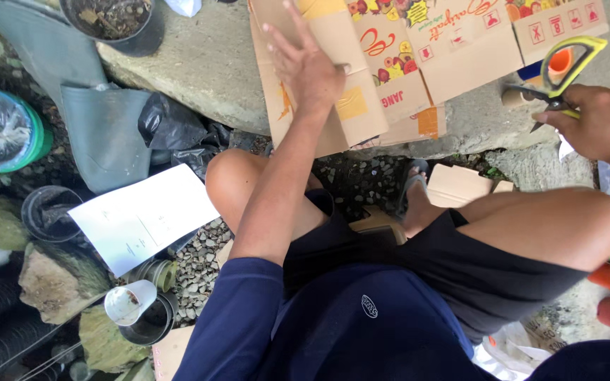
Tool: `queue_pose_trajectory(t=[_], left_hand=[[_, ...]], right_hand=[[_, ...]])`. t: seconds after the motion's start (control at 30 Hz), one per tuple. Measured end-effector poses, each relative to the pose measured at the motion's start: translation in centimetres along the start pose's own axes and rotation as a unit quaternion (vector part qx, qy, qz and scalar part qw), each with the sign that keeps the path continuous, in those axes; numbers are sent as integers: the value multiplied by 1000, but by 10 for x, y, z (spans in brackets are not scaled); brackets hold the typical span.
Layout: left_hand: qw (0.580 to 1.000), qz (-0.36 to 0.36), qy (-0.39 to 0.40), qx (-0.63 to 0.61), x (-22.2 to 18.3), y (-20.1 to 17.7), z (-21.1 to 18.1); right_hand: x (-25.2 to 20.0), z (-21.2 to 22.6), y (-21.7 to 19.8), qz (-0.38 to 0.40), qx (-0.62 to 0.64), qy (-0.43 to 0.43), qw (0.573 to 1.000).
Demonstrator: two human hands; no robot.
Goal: The person sits on the ground and packs green vegetables into a small cardboard box. They fold the flaps, apply packing tape to seal the box, and then place the sealed box inside a larger printed cardboard box. The person uses scissors to cut tape and a tape dispenser to apply it.
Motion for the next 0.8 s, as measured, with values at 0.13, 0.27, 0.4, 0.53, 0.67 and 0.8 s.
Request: queue_pose_trajectory(t=[0.13,0.27,0.4,0.53,0.67,0.8], left_hand=[[996,-52,69,3,-3,3,-3],[996,-45,74,7,-3,5,-1],[996,-38,79,4,0,10,3],[996,-24,83,-17,-1,13,6],[997,-8,71,-21,2,10,3],[997,9,67,-27,4,11,3]], right_hand=[[1,19,-23,-8,13,-17,1000],[6,50,-58,3,-7,-29,1000],[0,54,-71,2,-7,-31,999],[-13,22,-74,-12,34,-50,998],[-14,-16,-74,0,168,-25,985],[-20,-38,-65,17,228,34,973]])
Point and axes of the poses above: each hand's wrist, its own x-axis towards the middle knuckle, its own y-axis out of the palm, z = x × y, the point moved 1 cm from there along x, towards the middle knuckle, and after that the axes turned 7 degrees about y, right-handed, at the moved point
